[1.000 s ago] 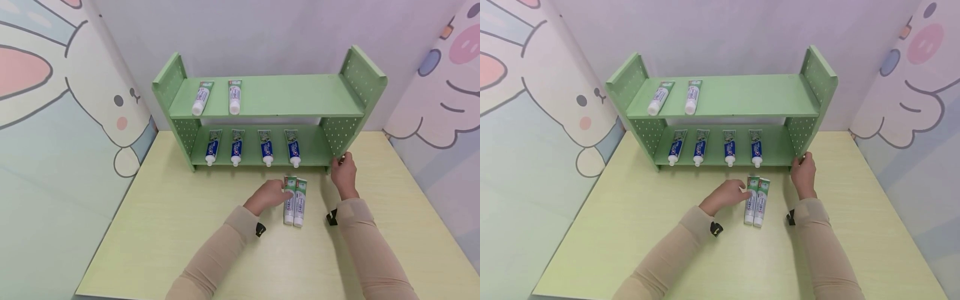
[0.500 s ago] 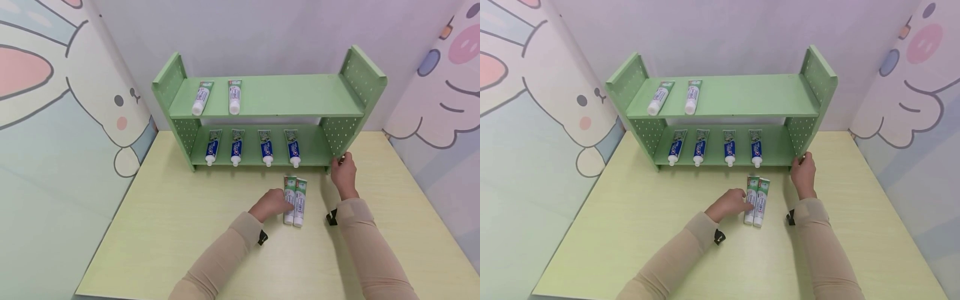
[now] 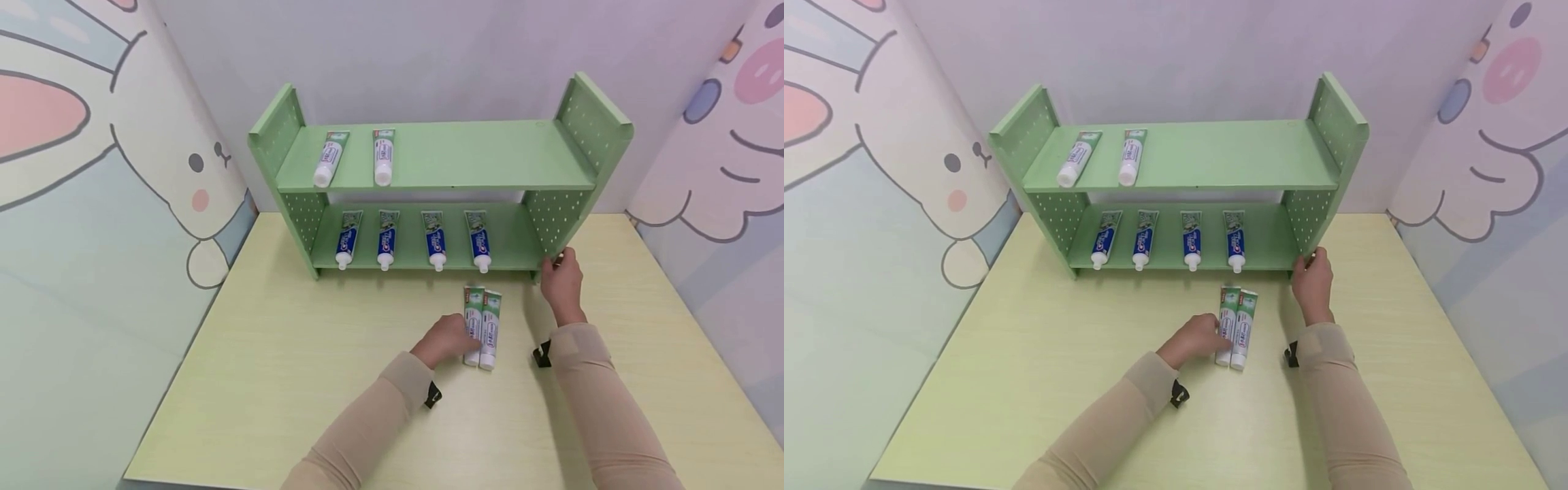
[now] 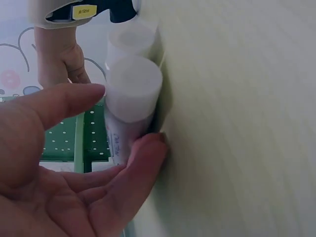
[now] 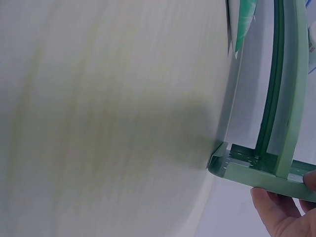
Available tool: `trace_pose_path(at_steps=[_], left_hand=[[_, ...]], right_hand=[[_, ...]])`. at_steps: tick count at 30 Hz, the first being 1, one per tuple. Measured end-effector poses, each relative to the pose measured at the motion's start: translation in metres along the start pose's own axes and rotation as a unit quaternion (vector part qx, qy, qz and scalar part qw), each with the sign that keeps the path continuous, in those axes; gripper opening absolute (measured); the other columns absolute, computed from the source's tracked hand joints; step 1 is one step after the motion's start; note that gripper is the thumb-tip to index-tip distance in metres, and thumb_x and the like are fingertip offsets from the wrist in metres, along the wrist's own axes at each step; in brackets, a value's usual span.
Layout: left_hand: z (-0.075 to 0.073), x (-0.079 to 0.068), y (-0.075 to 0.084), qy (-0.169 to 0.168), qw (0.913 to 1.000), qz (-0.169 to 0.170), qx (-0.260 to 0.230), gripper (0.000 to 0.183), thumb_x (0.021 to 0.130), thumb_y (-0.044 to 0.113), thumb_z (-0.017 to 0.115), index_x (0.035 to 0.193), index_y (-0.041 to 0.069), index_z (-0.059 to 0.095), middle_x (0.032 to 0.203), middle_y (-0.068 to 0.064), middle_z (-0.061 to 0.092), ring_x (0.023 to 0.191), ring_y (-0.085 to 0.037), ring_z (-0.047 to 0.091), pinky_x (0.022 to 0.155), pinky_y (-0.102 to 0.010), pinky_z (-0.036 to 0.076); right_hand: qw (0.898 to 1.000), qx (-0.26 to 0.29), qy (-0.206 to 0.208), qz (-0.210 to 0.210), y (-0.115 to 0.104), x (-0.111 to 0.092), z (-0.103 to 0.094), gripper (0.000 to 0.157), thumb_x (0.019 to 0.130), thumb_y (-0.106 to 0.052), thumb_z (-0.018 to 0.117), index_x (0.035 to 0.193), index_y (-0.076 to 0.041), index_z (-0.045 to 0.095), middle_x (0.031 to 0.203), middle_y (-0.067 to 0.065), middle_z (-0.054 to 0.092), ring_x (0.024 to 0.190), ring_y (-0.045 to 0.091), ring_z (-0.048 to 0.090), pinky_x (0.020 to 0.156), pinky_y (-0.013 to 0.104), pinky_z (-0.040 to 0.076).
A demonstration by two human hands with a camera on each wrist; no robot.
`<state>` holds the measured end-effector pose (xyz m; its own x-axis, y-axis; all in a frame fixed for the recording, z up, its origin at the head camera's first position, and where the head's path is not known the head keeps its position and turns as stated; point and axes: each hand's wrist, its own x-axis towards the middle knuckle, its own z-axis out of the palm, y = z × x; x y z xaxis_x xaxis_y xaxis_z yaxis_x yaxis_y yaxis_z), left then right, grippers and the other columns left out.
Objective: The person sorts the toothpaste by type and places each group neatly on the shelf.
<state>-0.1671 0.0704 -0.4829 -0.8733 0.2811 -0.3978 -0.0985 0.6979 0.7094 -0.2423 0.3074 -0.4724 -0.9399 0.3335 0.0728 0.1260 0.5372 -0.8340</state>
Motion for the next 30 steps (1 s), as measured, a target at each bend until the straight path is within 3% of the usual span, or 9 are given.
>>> trace_pose_path(at_steps=[12,17,23,30], left_hand=[[0.008,0.003,-0.001,0.026,0.9994,-0.021,-0.009,0.026,0.082,0.023,0.075,0.093,0.006,0.058,0.076,-0.004,0.058,0.062,-0.017,0.055,0.053,-0.031,0.046],[0.004,0.006,-0.008,0.024,0.9983,-0.023,-0.048,0.021,0.082,0.022,0.075,0.085,0.007,0.06,0.076,-0.005,0.059,0.062,-0.017,0.053,0.052,-0.031,0.043],[-0.004,0.006,-0.012,0.023,0.9983,-0.016,-0.051,0.019,0.082,0.021,0.074,0.081,0.007,0.061,0.075,-0.005,0.059,0.063,-0.017,0.053,0.054,-0.031,0.044],[-0.014,0.004,-0.018,0.017,0.9963,-0.01,-0.083,0.027,0.082,0.02,0.076,0.097,0.001,0.063,0.082,-0.004,0.06,0.074,-0.018,0.057,0.063,-0.031,0.048]], right_hand=[[1.0,0.001,0.004,0.003,0.002,-0.001,0.0,0.046,0.105,-0.023,0.033,0.14,0.006,0.031,0.131,0.031,0.045,0.114,0.041,0.049,0.089,0.049,0.047],[1.0,-0.003,0.007,0.002,0.003,-0.001,0.0,0.045,0.104,-0.022,0.033,0.14,0.007,0.032,0.13,0.031,0.045,0.113,0.041,0.05,0.087,0.049,0.047],[1.0,0.0,0.004,-0.001,0.002,-0.001,0.0,0.046,0.105,-0.023,0.033,0.14,0.007,0.032,0.131,0.031,0.045,0.114,0.04,0.049,0.087,0.048,0.047],[1.0,0.001,0.003,-0.003,-0.001,-0.001,0.0,0.045,0.105,-0.022,0.033,0.139,0.007,0.032,0.131,0.032,0.045,0.114,0.041,0.05,0.088,0.049,0.047]])
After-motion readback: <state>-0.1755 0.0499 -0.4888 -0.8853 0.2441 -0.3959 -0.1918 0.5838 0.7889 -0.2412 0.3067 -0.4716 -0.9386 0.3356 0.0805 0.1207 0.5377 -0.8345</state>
